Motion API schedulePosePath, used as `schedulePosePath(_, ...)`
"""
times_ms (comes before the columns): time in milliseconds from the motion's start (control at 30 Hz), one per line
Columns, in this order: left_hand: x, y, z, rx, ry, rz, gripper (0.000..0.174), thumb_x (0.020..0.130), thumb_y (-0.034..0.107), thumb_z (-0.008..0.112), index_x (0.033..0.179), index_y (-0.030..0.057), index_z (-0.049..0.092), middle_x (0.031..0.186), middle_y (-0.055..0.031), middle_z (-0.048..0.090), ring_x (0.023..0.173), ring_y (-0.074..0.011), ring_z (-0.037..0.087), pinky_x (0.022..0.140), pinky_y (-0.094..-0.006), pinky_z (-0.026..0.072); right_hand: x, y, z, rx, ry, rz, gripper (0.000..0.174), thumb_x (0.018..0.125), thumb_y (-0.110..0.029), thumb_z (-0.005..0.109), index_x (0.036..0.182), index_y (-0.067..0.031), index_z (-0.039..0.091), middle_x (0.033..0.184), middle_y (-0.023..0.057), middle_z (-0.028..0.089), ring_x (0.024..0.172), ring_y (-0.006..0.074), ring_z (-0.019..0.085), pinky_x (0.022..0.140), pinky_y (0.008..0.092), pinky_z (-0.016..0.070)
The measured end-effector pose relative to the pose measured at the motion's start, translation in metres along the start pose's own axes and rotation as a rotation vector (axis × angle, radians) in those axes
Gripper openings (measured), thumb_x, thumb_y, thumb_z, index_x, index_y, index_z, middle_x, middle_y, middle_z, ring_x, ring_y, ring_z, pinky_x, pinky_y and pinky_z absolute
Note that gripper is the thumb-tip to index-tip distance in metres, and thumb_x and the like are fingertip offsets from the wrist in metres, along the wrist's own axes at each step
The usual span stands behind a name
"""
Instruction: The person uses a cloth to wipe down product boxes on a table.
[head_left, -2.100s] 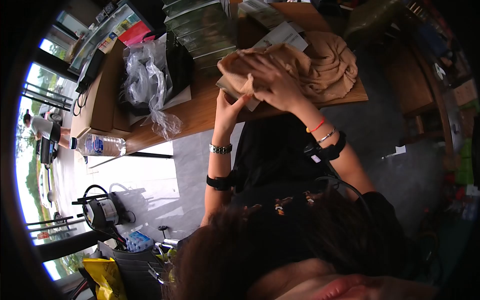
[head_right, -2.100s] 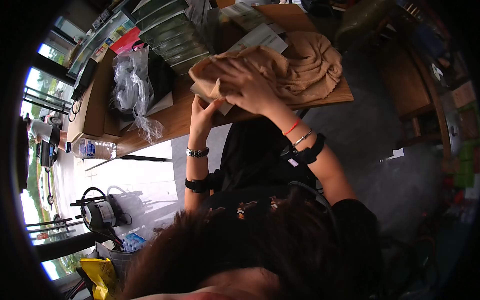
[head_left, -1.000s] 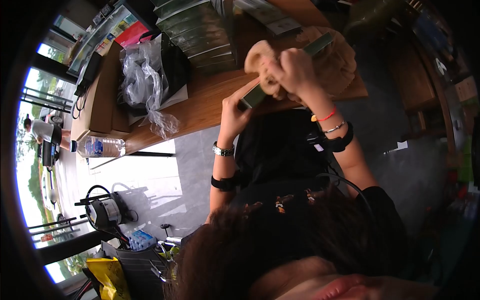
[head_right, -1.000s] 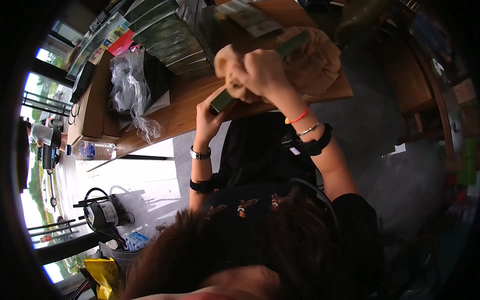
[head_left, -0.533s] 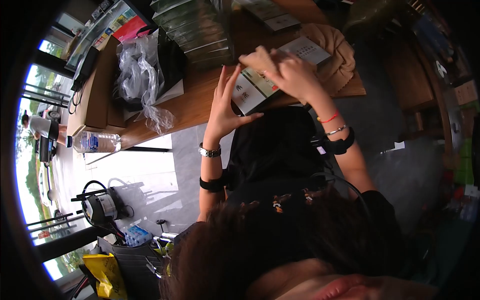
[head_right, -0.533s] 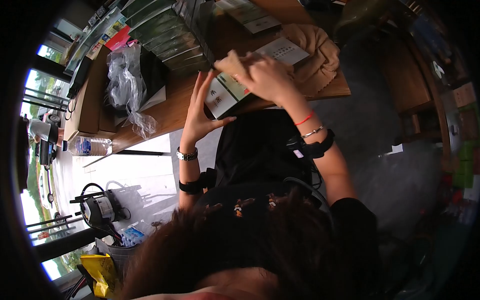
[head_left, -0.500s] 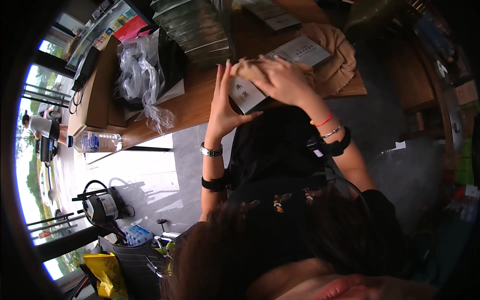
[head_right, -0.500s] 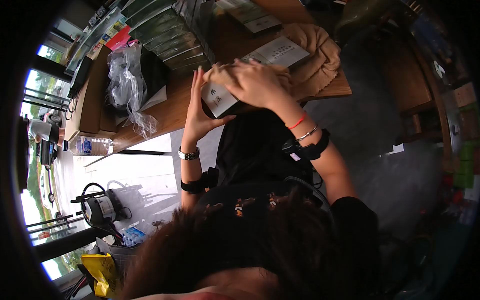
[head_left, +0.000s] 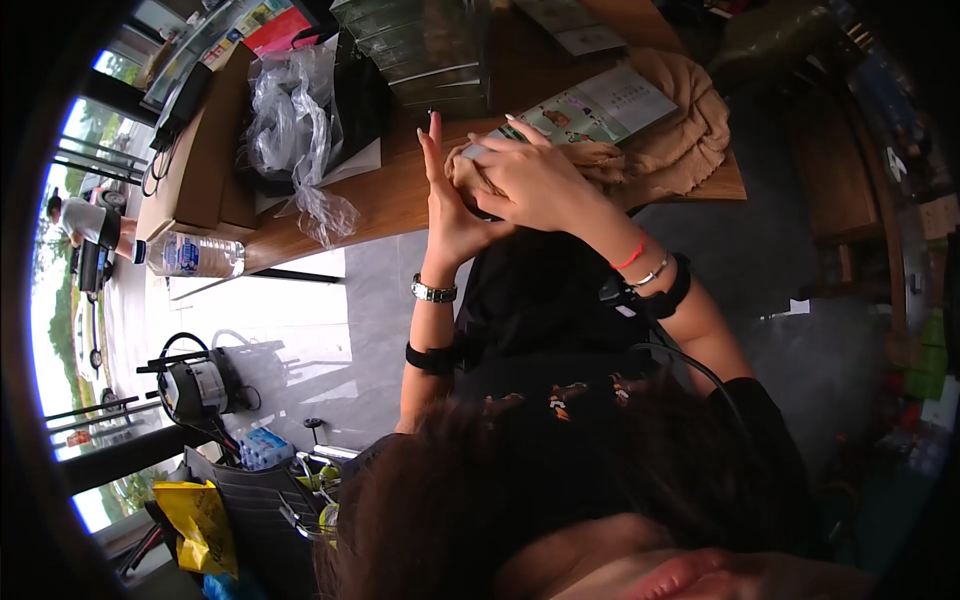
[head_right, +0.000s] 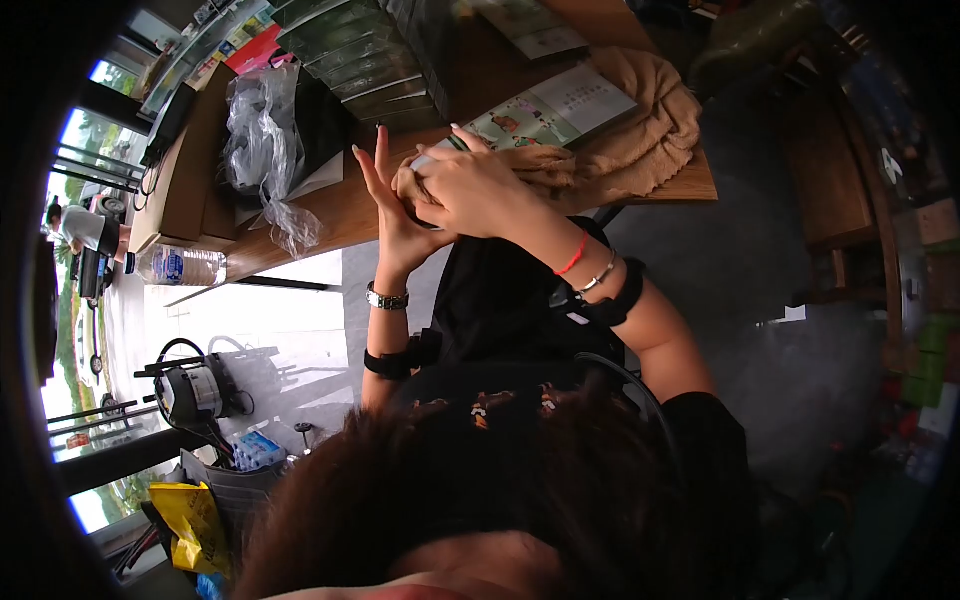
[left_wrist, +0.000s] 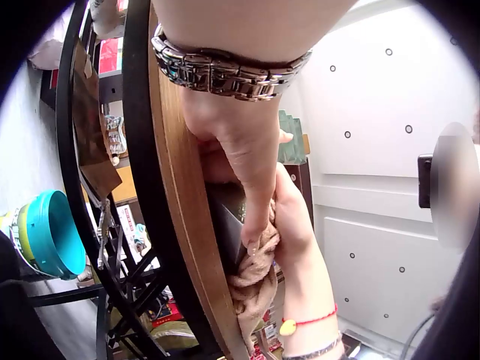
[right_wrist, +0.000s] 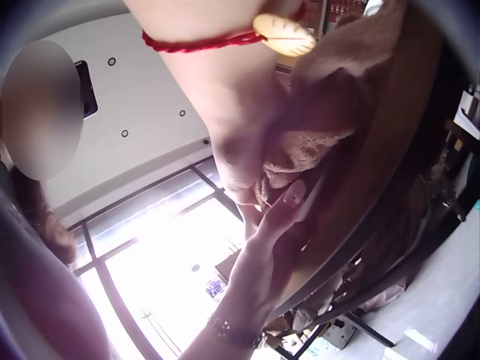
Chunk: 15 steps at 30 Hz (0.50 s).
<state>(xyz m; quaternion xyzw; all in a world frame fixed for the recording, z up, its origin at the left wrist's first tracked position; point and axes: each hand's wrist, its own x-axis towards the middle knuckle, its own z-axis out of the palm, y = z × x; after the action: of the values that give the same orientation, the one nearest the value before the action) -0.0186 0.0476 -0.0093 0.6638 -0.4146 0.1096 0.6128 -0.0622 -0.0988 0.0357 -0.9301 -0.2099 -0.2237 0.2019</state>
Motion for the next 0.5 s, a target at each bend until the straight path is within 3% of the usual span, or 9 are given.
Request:
schedulePosePath(100, 0.001, 0.002, -0.008, 0.144, -0.029, 0.023, 0.148, 0.05, 0.019, 0.094, 0.152, 0.0083, -0.012, 0.158, -0.0249, 0.006, 0.131, -0.0354, 0.044, 0.108, -0.0437, 0.0401, 0.02, -0.007, 0.003, 0.0, -0.122, 0.075, 0.026, 0.087, -0.031, 0.058, 0.085, -0.0072, 0.067, 0.097, 0.0063, 0.068, 0.119, 0.0251, 0.055, 0.11, 0.0506, 0.0322)
schedulePosePath(133, 0.002, 0.003, -0.011, 0.154, -0.032, 0.027, 0.148, 0.05, 0.019, 0.094, 0.152, 0.0083, -0.012, 0.158, -0.0249, 0.006, 0.131, -0.0354, 0.044, 0.108, -0.0437, 0.0401, 0.018, -0.007, 0.009, -0.019, -0.092, 0.035, 0.023, 0.087, -0.029, 0.058, 0.089, -0.007, 0.065, 0.107, 0.0067, 0.065, 0.123, 0.0258, 0.051, 0.11, 0.0502, 0.0313)
schedulePosePath(200, 0.003, 0.003, -0.012, 0.188, -0.027, 0.035, 0.152, 0.05, 0.02, 0.095, 0.152, 0.0142, -0.017, 0.159, -0.0225, 0.004, 0.133, -0.0321, 0.041, 0.104, -0.0424, 0.0438, 0.016, -0.007, 0.008, -0.04, -0.056, -0.008, 0.022, 0.086, -0.027, 0.059, 0.092, -0.0068, 0.064, 0.117, 0.0072, 0.063, 0.127, 0.0265, 0.047, 0.111, 0.0498, 0.0303)
schedulePosePath(233, 0.002, 0.001, -0.007, 0.08, 0.038, 0.017, 0.144, 0.05, 0.018, 0.093, 0.152, 0.0061, -0.008, 0.159, -0.0218, 0.005, 0.131, -0.0327, 0.044, 0.108, -0.0435, 0.0396, 0.01, -0.009, 0.002, -0.011, -0.043, -0.045, 0.022, 0.086, -0.026, 0.058, 0.095, -0.007, 0.064, 0.123, 0.0068, 0.059, 0.129, 0.027, 0.045, 0.111, 0.0494, 0.0306)
schedulePosePath(333, 0.002, 0.002, -0.002, -0.102, 0.044, -0.133, 0.142, 0.05, 0.017, 0.092, 0.153, 0.0084, -0.006, 0.159, -0.0197, 0.004, 0.131, -0.0327, 0.044, 0.107, -0.0432, 0.0415, -0.017, -0.005, -0.011, 0.107, -0.03, -0.078, 0.027, 0.086, -0.031, 0.058, 0.1, -0.009, 0.068, 0.128, 0.003, 0.055, 0.13, 0.0265, 0.043, 0.111, 0.0497, 0.0308)
schedulePosePath(367, 0.002, -0.003, -0.003, 0.019, 0.033, -0.045, 0.135, 0.05, 0.015, 0.091, 0.154, 0.011, 0.006, 0.159, -0.0189, 0.009, 0.13, -0.0339, 0.045, 0.103, -0.0425, 0.0453, -0.025, -0.002, -0.015, 0.054, -0.036, -0.085, 0.028, 0.087, -0.031, 0.058, 0.1, -0.0088, 0.069, 0.131, 0.0021, 0.054, 0.133, 0.0256, 0.041, 0.112, 0.0492, 0.0293)
schedulePosePath(400, 0.004, -0.003, -0.003, 0.011, 0.032, -0.045, 0.135, 0.05, 0.015, 0.091, 0.154, 0.011, 0.006, 0.159, -0.0189, 0.009, 0.13, -0.0339, 0.045, 0.103, -0.0425, 0.0453, -0.032, 0.001, -0.019, 0.002, -0.043, -0.093, 0.028, 0.087, -0.031, 0.058, 0.1, -0.0086, 0.069, 0.134, 0.0012, 0.053, 0.136, 0.0247, 0.038, 0.114, 0.0488, 0.0278)
schedulePosePath(467, 0.011, 0.005, -0.004, 0.249, -0.068, 0.038, 0.124, 0.05, 0.014, 0.089, 0.153, 0.0121, 0.021, 0.158, -0.0183, 0.015, 0.131, -0.0351, 0.043, 0.101, -0.0415, 0.0471, -0.042, 0.016, -0.029, -0.055, -0.06, -0.077, 0.032, 0.088, -0.033, 0.057, 0.083, -0.0042, 0.071, 0.138, -0.0022, 0.053, 0.138, 0.0236, 0.037, 0.115, 0.0505, 0.0249)
schedulePosePath(500, 0.015, 0.018, -0.006, 0.175, -0.111, -0.084, 0.111, 0.054, 0.017, 0.088, 0.15, 0.012, 0.031, 0.155, -0.0173, 0.023, 0.132, -0.0367, 0.041, 0.104, -0.043, 0.0429, -0.048, 0.031, -0.034, -0.084, -0.018, 0.004, 0.034, 0.09, -0.033, 0.056, 0.081, -0.0035, 0.071, 0.138, -0.0016, 0.053, 0.138, 0.025, 0.038, 0.115, 0.0523, 0.0246)
